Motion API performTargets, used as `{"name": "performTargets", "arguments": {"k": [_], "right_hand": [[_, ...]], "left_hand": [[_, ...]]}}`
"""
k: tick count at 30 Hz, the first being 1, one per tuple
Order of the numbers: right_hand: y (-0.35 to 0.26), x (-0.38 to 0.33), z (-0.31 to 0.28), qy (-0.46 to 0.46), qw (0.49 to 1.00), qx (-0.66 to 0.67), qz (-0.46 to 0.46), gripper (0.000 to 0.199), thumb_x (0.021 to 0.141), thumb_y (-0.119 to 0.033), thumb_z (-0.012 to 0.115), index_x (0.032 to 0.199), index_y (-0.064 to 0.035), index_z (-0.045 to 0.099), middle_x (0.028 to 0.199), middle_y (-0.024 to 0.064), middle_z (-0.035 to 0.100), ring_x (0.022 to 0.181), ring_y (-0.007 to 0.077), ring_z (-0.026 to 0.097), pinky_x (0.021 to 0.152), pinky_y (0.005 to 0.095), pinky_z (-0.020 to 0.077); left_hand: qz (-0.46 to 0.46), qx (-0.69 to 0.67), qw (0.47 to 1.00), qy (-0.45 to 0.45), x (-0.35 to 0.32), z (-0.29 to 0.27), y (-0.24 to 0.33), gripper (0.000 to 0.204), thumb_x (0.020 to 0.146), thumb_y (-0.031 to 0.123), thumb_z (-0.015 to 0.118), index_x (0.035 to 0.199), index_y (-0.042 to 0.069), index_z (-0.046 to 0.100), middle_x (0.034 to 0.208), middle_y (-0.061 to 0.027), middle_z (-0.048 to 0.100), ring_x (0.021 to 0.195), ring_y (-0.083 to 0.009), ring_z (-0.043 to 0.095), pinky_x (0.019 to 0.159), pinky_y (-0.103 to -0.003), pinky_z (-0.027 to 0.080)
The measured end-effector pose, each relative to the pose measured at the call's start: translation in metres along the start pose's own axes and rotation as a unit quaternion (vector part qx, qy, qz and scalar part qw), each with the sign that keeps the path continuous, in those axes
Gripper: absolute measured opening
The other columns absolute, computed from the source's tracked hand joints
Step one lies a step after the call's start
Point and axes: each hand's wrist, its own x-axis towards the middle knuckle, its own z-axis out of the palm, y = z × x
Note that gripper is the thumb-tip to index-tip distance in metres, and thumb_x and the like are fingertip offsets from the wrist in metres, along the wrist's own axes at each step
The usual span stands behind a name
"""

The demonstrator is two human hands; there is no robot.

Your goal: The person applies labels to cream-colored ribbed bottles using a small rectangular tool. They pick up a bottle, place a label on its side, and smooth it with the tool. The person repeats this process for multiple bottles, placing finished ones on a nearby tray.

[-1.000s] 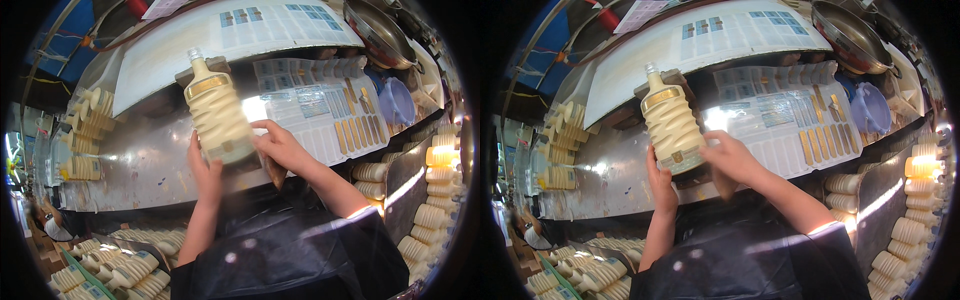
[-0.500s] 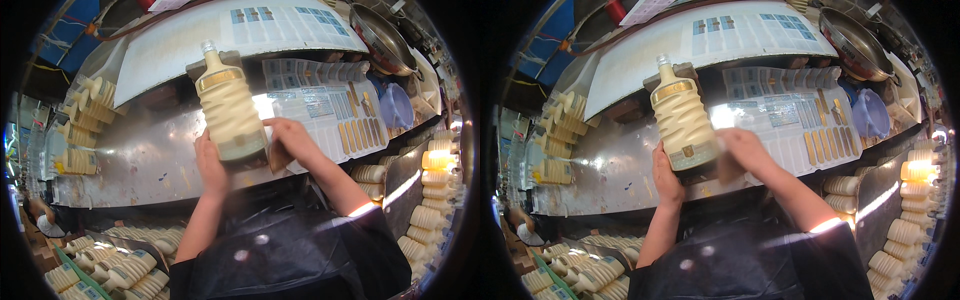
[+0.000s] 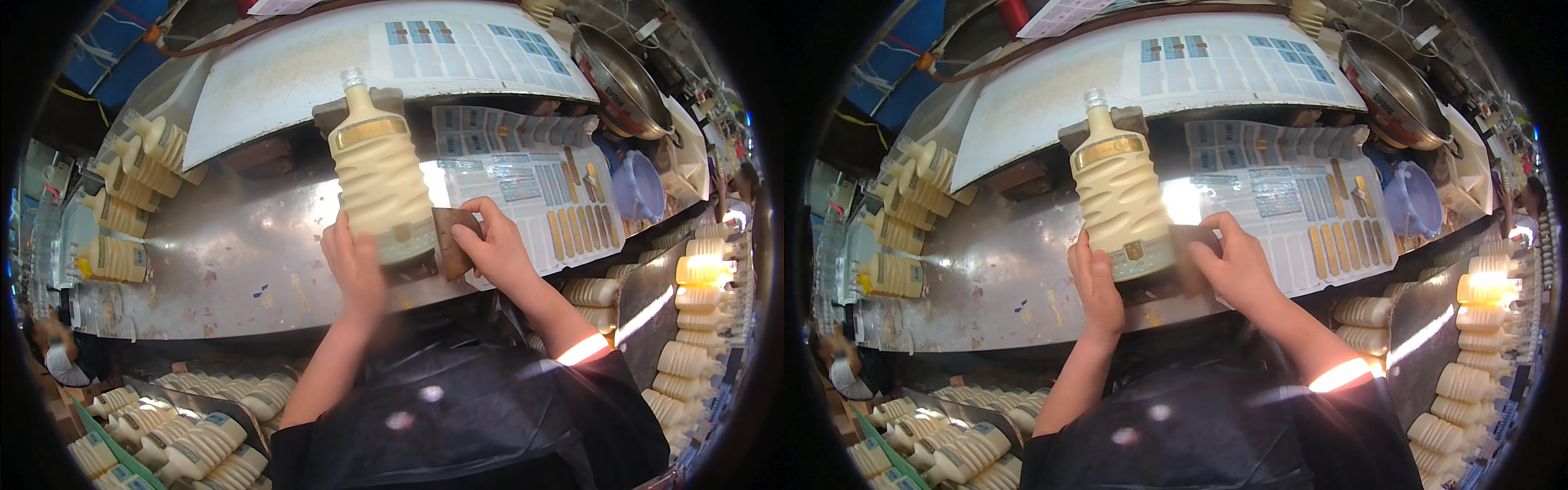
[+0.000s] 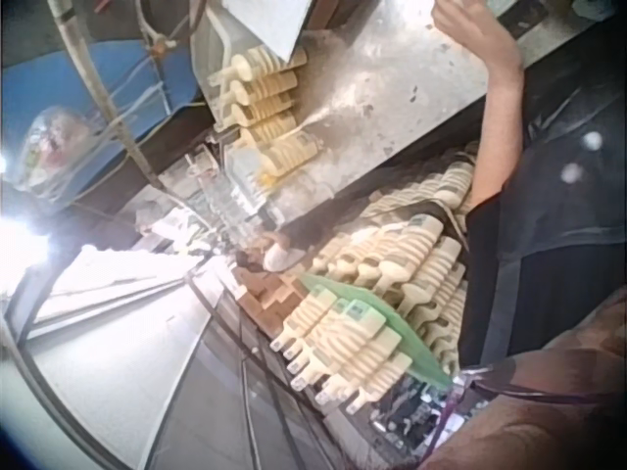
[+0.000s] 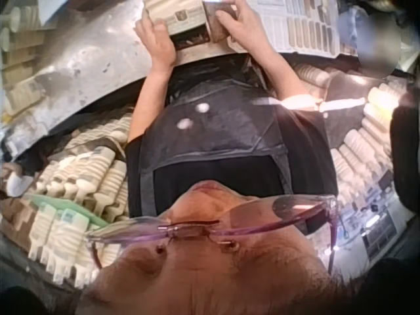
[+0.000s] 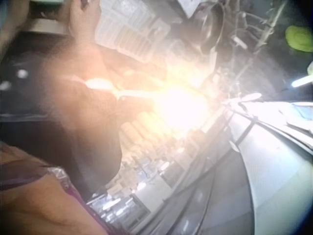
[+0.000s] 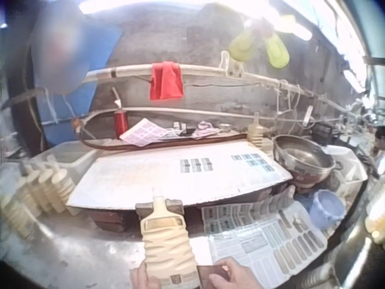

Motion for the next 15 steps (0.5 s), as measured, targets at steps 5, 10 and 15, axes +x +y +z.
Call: {"name": "performTargets", "arguments": {"k": [5, 10, 15], "right_hand": [[-0.02, -0.023, 0.012, 0.025, 0.989, 0.083, -0.117, 0.032, 0.095, -0.02, 0.064, 0.122, -0.0052, 0.055, 0.072, 0.0147, 0.068, 0.066, 0.0269, 0.07, 0.061, 0.0392, 0.0521], [0.005, -0.012, 0.018, 0.008, 0.991, -0.017, -0.133, 0.03, 0.098, -0.014, 0.063, 0.127, -0.0074, 0.055, 0.067, 0.0015, 0.059, 0.061, 0.0054, 0.05, 0.056, 0.0259, 0.0397], [0.033, 0.0, 0.01, 0.027, 0.995, 0.027, -0.093, 0.03, 0.098, -0.014, 0.063, 0.126, -0.0076, 0.055, 0.071, 0.0016, 0.062, 0.064, 0.0061, 0.053, 0.058, 0.0255, 0.0424]], "left_hand": [[-0.049, -0.122, 0.991, -0.001, 0.002, -0.001, -0.004, 0.053, 0.106, 0.024, 0.042, 0.148, -0.008, 0.042, 0.125, -0.0181, 0.05, 0.123, -0.0323, 0.044, 0.112, -0.041, 0.032], [0.023, -0.062, 0.997, -0.05, 0.003, -0.016, 0.005, 0.07, 0.095, 0.029, 0.064, 0.152, -0.006, 0.04, 0.127, -0.0176, 0.05, 0.124, -0.0324, 0.045, 0.11, -0.041, 0.036], [0.082, 0.021, 0.995, -0.053, 0.001, -0.018, -0.012, 0.101, 0.069, 0.03, 0.09, 0.152, -0.004, 0.042, 0.127, -0.0181, 0.05, 0.118, -0.0353, 0.049, 0.104, -0.045, 0.041]]}}
